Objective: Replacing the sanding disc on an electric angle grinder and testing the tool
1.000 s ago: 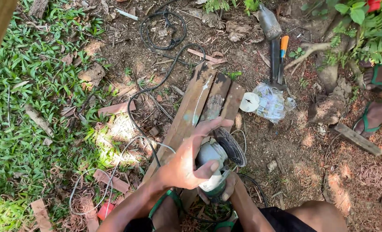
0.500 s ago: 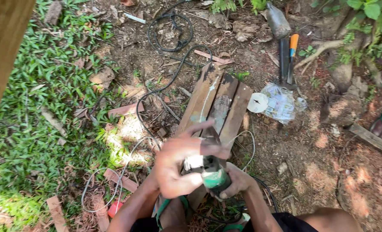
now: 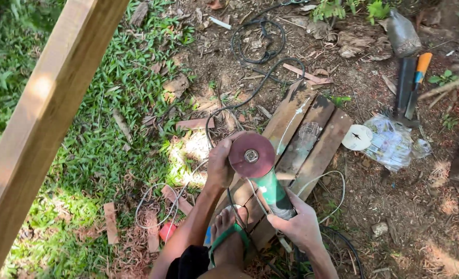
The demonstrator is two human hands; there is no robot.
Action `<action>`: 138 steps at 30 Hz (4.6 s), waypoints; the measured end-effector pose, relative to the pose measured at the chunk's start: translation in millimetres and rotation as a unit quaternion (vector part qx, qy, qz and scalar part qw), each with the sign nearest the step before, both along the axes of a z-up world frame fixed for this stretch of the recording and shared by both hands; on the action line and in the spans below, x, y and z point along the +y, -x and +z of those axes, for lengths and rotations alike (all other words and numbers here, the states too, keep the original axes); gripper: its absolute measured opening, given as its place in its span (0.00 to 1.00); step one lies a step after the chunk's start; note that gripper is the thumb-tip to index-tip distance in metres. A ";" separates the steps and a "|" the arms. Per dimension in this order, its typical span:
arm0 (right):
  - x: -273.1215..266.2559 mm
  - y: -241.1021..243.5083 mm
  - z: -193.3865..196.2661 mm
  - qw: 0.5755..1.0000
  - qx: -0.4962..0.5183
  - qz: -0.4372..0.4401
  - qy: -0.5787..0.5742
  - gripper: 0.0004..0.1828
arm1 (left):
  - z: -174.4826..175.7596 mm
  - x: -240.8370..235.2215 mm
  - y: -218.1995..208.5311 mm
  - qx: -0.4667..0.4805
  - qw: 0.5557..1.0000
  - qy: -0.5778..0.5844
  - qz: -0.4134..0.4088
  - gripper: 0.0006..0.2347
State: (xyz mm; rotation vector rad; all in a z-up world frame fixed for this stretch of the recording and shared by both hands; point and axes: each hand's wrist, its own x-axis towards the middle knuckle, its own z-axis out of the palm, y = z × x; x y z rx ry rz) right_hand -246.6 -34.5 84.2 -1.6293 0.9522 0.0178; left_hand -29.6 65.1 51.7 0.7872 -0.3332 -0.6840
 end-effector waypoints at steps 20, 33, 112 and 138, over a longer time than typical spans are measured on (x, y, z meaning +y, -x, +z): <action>2.8 -16.4 -2.3 0.997 0.031 -0.071 -0.013 0.33 | 0.4 3.0 15.9 -0.157 0.962 -0.206 0.088 0.14; 21.8 5.5 -62.2 0.992 0.023 -0.121 0.013 0.32 | -47.5 -30.1 32.8 -0.100 0.951 -0.292 -0.017 0.28; -8.4 -25.5 -170.5 0.945 -0.144 -0.263 -0.130 0.34 | -35.5 -24.1 32.6 -0.289 0.848 -0.431 -0.101 0.20; -9.0 -56.0 -101.0 0.726 -0.279 -0.469 -0.418 0.12 | -0.3 2.4 79.5 -0.137 0.877 -0.445 -0.115 0.07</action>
